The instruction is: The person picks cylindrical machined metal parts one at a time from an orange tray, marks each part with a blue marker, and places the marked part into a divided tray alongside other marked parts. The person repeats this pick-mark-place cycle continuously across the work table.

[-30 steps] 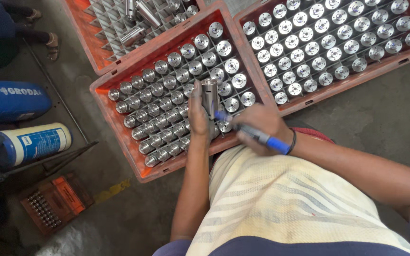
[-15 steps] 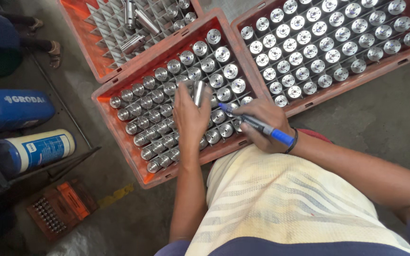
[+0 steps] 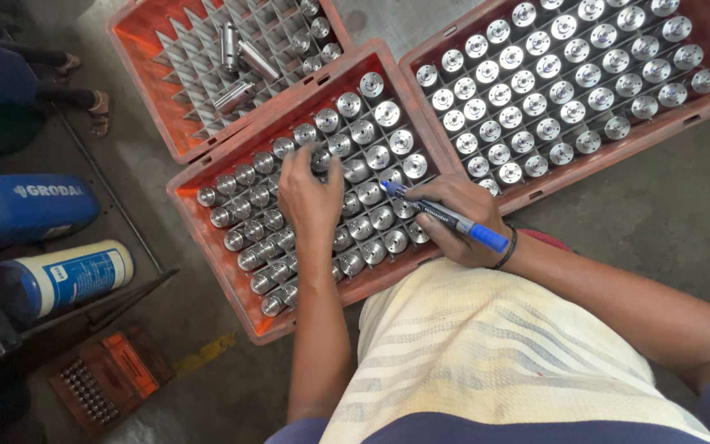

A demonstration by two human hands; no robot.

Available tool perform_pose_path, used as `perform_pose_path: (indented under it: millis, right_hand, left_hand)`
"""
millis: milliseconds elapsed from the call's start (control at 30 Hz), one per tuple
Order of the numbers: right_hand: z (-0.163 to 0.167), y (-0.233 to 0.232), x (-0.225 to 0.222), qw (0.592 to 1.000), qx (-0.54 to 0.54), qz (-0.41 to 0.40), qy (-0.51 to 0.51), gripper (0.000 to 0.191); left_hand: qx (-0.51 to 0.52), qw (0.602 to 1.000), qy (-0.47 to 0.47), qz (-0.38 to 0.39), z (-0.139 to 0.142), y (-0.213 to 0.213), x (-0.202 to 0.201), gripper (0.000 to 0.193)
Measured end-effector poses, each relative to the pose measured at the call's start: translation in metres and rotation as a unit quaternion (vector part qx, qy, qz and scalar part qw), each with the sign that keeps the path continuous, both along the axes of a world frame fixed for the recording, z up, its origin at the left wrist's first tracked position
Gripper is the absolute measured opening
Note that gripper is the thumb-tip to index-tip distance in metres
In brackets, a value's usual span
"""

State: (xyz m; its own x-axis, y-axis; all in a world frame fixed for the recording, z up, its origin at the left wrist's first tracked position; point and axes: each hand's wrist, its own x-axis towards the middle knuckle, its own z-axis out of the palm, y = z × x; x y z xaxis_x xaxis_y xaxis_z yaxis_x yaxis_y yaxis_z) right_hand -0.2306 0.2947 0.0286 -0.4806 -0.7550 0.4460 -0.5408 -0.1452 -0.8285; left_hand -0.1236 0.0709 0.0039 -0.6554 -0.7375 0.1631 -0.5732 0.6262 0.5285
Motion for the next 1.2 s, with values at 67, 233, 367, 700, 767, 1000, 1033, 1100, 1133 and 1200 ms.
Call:
perform_pose_path:
  millis: [67,233,367,700,767,1000,1033,1100,1133,1200]
  right_hand:
    - [0.0,-0.002,0.001,1.0,0.001,0.005,-0.002,0.024]
    - [0.002,-0.003,0.001,1.0,0.011,0.004,0.004,0.022]
    - [0.009,-0.003,0.003,0.999,-0.005,-0.014,0.035,0.025]
    - [0.01,-0.014,0.019,0.996,0.019,0.016,0.091,0.028]
    - [0.006,-0.01,0.026,0.997,0.031,0.018,0.07,0.028]
    - [-0.004,-0.003,0.038,0.999,0.011,-0.01,0.039,0.032]
    - [-0.004,-0.003,0.038,0.999,-0.001,-0.026,0.04,0.032]
    - [-0.003,-0.004,0.038,1.0,0.017,0.0,0.011,0.03]
    - [-0.002,-0.005,0.038,1.0,0.026,0.013,-0.003,0.03]
    - [-0.001,-0.006,0.039,1.0,0.017,0.008,-0.005,0.029]
  left_hand:
    - [-0.014,0.997,-0.069,0.013,-0.008,-0.003,-0.013,0.045]
    - [0.022,0.993,-0.115,-0.009,-0.002,-0.021,-0.03,0.047]
    - [0.207,0.96,0.156,-0.102,0.019,-0.044,-0.007,0.049]
    - [0.596,0.732,0.33,-0.005,-0.052,0.025,-0.004,0.045]
    - [0.608,0.726,0.321,-0.003,-0.053,0.026,0.0,0.046]
    - [0.593,0.74,0.307,-0.079,-0.049,0.024,0.002,0.045]
    - [0.607,0.728,0.312,-0.072,-0.049,0.025,0.002,0.046]
    - [0.633,0.702,0.32,-0.053,-0.045,0.024,0.003,0.048]
    - [0.634,0.703,0.317,-0.053,-0.042,0.023,0.003,0.047]
    - [0.635,0.705,0.31,-0.059,-0.033,0.017,0.003,0.047]
